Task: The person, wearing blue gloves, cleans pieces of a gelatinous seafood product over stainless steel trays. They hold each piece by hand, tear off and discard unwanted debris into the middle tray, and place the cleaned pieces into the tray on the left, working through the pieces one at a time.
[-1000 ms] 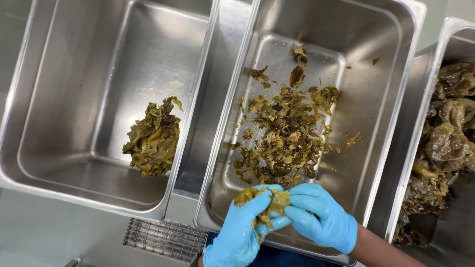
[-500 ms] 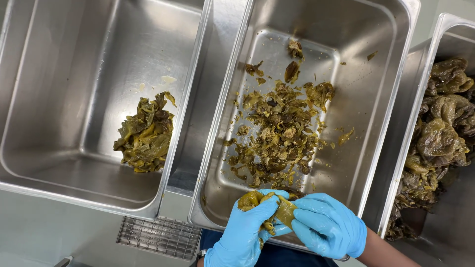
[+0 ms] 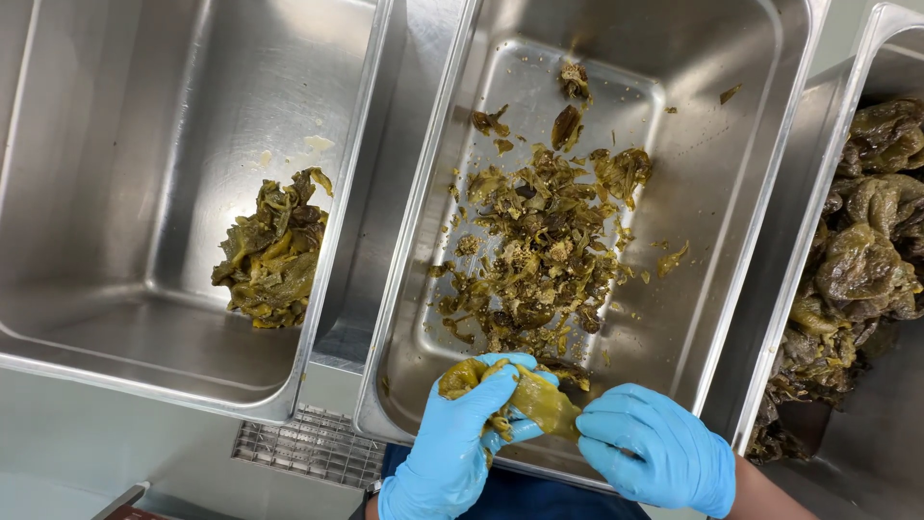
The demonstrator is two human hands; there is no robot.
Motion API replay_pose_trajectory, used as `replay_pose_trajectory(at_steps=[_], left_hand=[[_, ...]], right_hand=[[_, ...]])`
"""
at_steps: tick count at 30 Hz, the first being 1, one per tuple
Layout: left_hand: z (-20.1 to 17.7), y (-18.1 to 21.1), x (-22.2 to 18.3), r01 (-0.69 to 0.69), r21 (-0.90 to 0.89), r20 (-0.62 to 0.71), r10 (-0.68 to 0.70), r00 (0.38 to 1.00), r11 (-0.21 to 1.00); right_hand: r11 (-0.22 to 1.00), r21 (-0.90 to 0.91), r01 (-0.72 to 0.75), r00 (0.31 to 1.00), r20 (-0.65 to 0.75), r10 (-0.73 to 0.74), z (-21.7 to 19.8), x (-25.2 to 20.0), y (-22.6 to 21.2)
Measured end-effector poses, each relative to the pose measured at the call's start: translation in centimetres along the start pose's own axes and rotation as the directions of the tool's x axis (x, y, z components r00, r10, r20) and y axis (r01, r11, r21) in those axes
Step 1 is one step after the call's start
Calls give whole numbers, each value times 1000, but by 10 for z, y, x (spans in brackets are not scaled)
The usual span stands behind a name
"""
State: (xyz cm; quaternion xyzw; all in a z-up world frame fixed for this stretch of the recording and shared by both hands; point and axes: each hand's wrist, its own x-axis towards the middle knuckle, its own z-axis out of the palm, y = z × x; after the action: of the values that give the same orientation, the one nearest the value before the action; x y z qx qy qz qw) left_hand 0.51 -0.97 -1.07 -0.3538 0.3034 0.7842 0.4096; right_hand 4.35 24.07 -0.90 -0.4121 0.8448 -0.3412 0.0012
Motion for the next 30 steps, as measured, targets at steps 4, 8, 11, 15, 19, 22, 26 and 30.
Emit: replay_pose_trajectory(at_steps=[4,8,11,15,19,22,26,30], left_hand=[[-1,4,0,-52,19,-42,53,998,998],[3,12,-5,-92,9,-58,92,994,996],[8,12,-7,-60,-18,-58,59,997,998],[6,3,-5,-29,71,-46,32,998,997],[8,5,-8,-126,148,-23,130,991,981],[3,3,-7,-153,151,-21,158,987,977],[-9,-2,-2,-118,235,-55,135,989,965],[-3,4,-3,-115,164,-26,121,992,980]], right_hand=[[981,112,-161,970,201,136,-6,4,-1],[907,259,-333,940,13,341,-11,10,0],[576,726,-377,822,-26,569,-25,38,-7],[-75,929,-362,693,322,645,-2,41,0],[-348,877,-330,588,480,651,28,19,3],[-416,827,-378,576,562,594,26,24,1],[-454,747,-486,502,664,555,27,22,-2],[-511,725,-463,484,689,540,29,19,-5]])
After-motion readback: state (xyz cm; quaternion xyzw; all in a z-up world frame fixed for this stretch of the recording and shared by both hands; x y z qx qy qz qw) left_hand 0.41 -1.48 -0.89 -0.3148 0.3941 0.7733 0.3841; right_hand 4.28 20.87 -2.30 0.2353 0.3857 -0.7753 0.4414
